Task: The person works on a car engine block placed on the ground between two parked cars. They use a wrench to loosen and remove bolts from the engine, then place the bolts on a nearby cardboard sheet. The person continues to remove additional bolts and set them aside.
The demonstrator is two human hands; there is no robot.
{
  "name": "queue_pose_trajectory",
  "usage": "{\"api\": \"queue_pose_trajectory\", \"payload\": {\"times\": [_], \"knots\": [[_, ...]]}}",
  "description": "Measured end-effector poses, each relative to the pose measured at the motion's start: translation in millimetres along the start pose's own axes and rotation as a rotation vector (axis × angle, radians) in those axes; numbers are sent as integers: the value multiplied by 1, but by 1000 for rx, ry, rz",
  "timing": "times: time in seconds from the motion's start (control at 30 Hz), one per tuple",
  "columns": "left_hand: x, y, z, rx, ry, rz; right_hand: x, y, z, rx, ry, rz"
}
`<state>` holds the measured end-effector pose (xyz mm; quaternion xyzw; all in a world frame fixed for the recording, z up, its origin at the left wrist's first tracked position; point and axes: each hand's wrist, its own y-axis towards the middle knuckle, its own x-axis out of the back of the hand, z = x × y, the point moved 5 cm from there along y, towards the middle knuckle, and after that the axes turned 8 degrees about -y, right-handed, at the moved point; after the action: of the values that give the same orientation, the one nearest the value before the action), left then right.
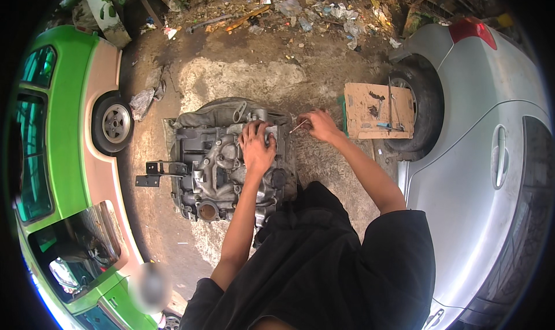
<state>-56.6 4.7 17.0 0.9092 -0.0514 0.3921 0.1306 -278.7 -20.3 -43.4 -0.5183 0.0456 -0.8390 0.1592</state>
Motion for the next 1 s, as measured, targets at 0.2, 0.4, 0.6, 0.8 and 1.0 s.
{"api": "queue_pose_trajectory", "payload": {"times": [0.2, 0.4, 0.6, 0.8, 1.0], "knots": [[1, 0, 0, -8, -13, -1, 13, 17, 21, 219, -239, 87], [2, 0, -1, -4, -19, -3, 22, 28, 36, 334, -329, 64], [1, 1, -2, 4, -12, 3, 27, 36, 55, 381, -447, 197], [2, 1, -2, 16, -15, 16, 30, 39, 67, 443, -490, 174], [2, 1, -3, 17, -22, 28, 21, 47, 68, 435, -457, 129]]}}
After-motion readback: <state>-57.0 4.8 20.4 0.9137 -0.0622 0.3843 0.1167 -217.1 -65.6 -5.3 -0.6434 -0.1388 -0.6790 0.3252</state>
